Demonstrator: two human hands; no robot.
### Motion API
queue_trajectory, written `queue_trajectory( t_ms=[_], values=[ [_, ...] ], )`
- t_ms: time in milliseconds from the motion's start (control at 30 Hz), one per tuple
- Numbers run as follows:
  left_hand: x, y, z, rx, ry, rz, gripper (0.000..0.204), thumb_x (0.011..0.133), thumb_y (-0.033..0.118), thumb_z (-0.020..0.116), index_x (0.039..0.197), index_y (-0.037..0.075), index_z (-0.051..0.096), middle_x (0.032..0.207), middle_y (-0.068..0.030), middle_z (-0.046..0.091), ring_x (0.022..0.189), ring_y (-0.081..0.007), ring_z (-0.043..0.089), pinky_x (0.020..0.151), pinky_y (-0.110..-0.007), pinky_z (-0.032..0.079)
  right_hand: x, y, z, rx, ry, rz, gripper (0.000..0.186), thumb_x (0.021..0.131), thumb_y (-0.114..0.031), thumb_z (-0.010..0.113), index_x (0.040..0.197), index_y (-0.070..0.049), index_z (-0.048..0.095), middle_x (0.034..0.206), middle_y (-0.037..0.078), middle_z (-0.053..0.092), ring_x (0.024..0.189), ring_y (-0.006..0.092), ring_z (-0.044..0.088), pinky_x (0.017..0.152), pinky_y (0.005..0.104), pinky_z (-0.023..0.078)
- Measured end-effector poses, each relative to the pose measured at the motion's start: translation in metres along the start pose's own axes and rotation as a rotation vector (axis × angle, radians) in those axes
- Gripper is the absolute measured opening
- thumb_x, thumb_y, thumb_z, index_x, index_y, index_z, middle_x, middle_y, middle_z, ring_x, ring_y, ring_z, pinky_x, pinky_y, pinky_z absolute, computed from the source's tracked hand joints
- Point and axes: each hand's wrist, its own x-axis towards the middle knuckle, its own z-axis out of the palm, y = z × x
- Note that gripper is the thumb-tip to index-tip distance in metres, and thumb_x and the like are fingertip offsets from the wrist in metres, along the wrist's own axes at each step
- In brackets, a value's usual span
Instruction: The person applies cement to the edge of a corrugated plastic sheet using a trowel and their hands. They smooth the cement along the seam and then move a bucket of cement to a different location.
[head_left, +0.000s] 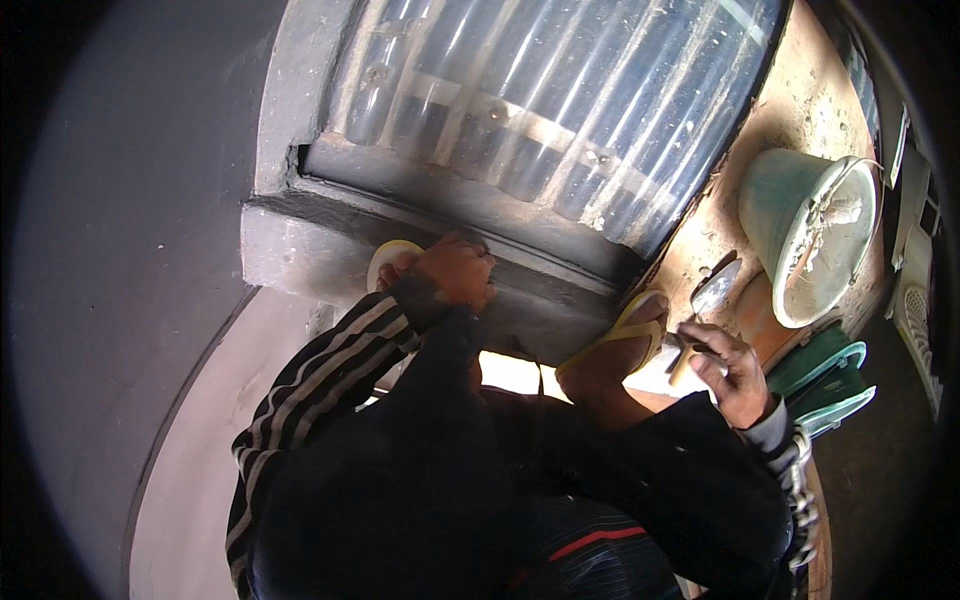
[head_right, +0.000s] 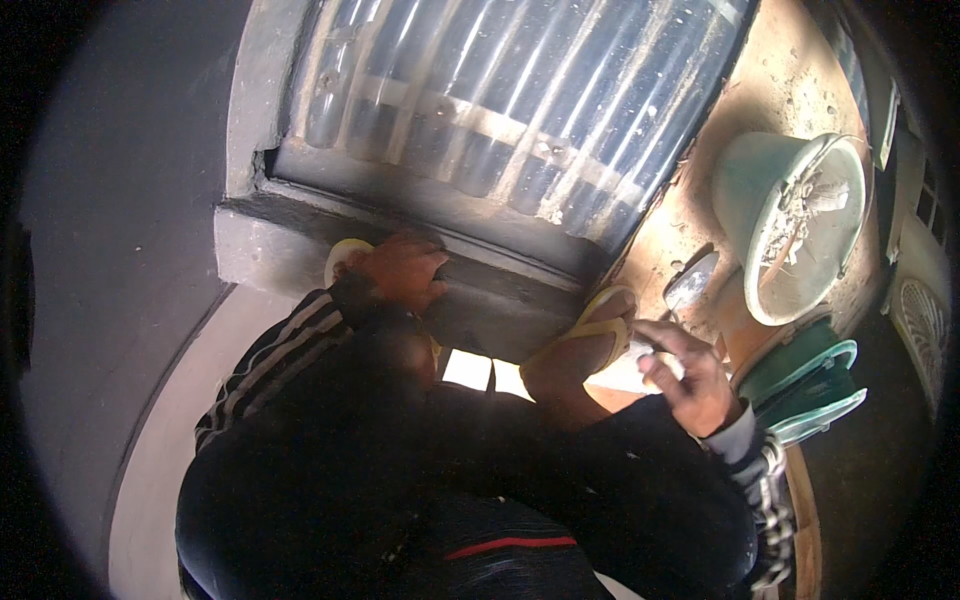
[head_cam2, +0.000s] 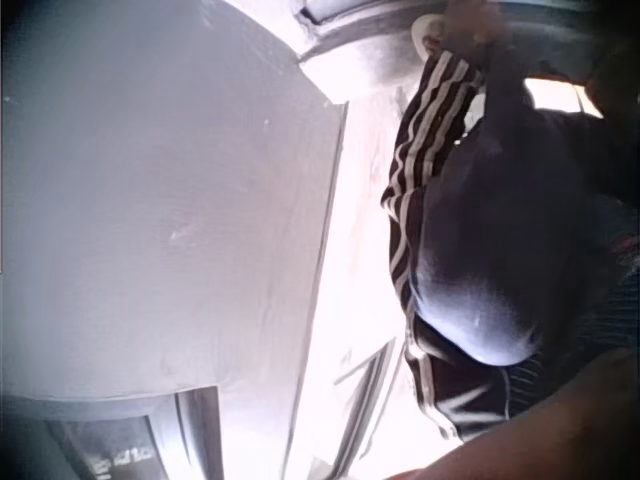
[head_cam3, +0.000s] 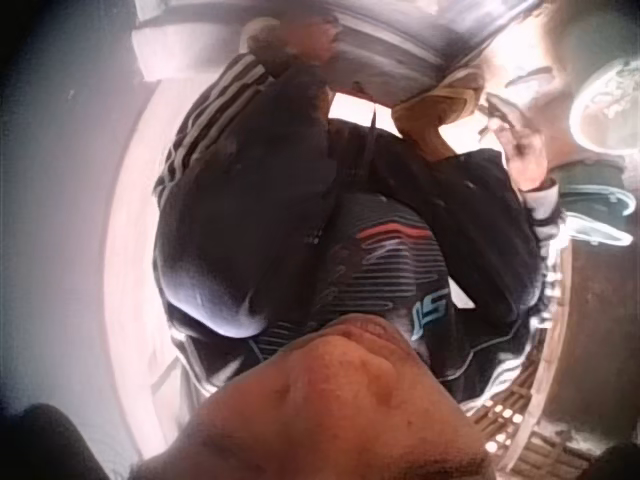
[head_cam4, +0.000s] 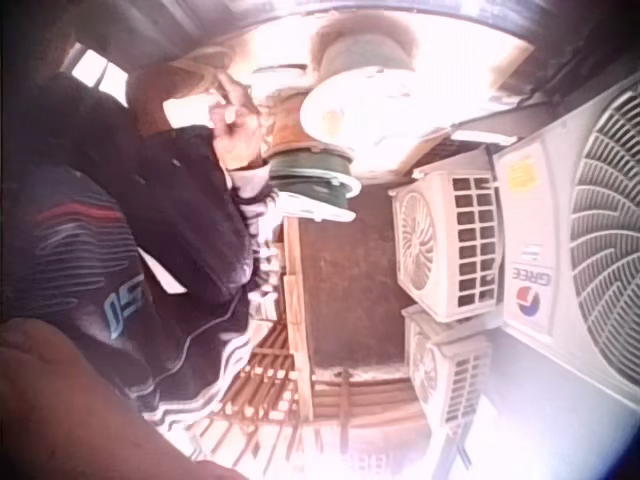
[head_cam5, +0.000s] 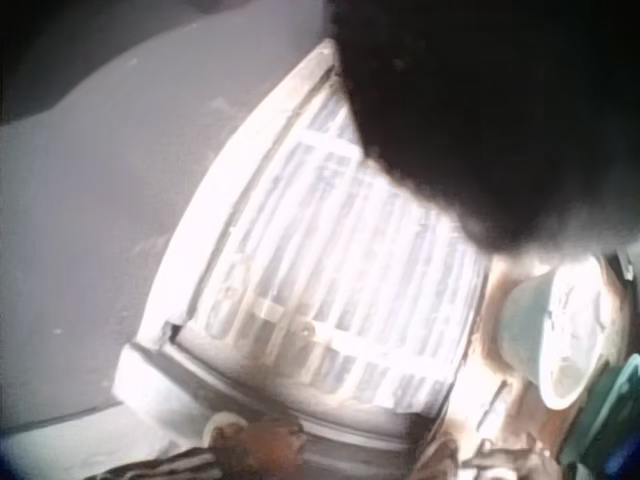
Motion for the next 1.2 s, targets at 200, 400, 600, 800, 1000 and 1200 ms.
queue_trajectory(
  t_ms=[200, 400, 600, 800, 1000, 1200],
  values=[
    [-0.004, 0.012, -0.008, -0.033, -0.049, -0.097, 0.05, 0.087, 0.037, 0.048, 0.119, -0.001, 0.051, 0.121, -0.0181, 0.053, 0.12, -0.0302, 0.044, 0.108, -0.043, 0.022, 0.089, 0.002, 0.053, -0.497, -0.253, -0.299, 0.061, 0.094, -0.04, 0.04, 0.139, -0.004, 0.024, 0.14, 0.022, 0.029, 0.13, 0.0346, 0.032, 0.105, 0.0392, 0.029],
    [-0.028, 0.011, -0.001, -0.221, 0.359, -0.111, 0.045, 0.086, 0.031, 0.054, 0.12, 0.002, 0.05, 0.12, -0.0171, 0.054, 0.118, -0.0333, 0.045, 0.104, -0.046, 0.028, 0.2, 0.099, 0.127, -0.489, 0.083, -0.47, 0.071, 0.089, -0.042, 0.047, 0.139, 0.002, 0.021, 0.139, 0.025, 0.03, 0.129, 0.0399, 0.028, 0.107, 0.043, 0.022],
    [-0.064, 0.01, 0.004, -0.42, 0.529, -0.23, 0.043, 0.085, 0.029, 0.056, 0.124, 0.011, 0.048, 0.122, -0.0152, 0.053, 0.118, -0.0364, 0.045, 0.096, -0.054, 0.032, 0.247, 0.09, 0.112, -0.386, -0.23, -0.135, 0.067, 0.089, -0.036, 0.05, 0.139, -0.002, 0.021, 0.118, 0.03, 0.048, 0.111, 0.042, 0.046, 0.092, 0.0439, 0.037],
    [-0.064, 0.02, -0.009, -0.416, 0.549, -0.22, 0.043, 0.085, 0.028, 0.056, 0.124, 0.011, 0.047, 0.119, -0.0143, 0.053, 0.113, -0.0354, 0.047, 0.09, -0.054, 0.035, 0.241, 0.08, 0.121, -0.494, -0.124, -0.434, 0.068, 0.09, -0.037, 0.048, 0.139, 0.0, 0.02, 0.134, 0.026, 0.037, 0.12, 0.041, 0.041, 0.099, 0.0432, 0.034],
    [-0.056, 0.024, -0.007, -0.345, 0.578, -0.228, 0.043, 0.085, 0.027, 0.057, 0.124, 0.011, 0.047, 0.115, -0.0147, 0.055, 0.109, -0.035, 0.05, 0.088, -0.05, 0.036, 0.253, 0.083, 0.151, -0.405, 0.187, -0.614, 0.062, 0.09, -0.041, 0.047, 0.133, 0.001, 0.031, 0.125, 0.021, 0.047, 0.113, 0.0395, 0.047, 0.095, 0.0445, 0.038],
    [-0.053, 0.026, -0.007, -0.337, 0.52, -0.256, 0.043, 0.085, 0.029, 0.057, 0.123, 0.011, 0.048, 0.114, -0.0156, 0.055, 0.107, -0.0365, 0.051, 0.09, -0.049, 0.036, 0.262, 0.034, 0.148, -0.474, -0.004, -0.275, 0.057, 0.09, -0.045, 0.047, 0.13, -0.005, 0.04, 0.113, 0.019, 0.054, 0.1, 0.0359, 0.055, 0.085, 0.0437, 0.045]
  ],
)
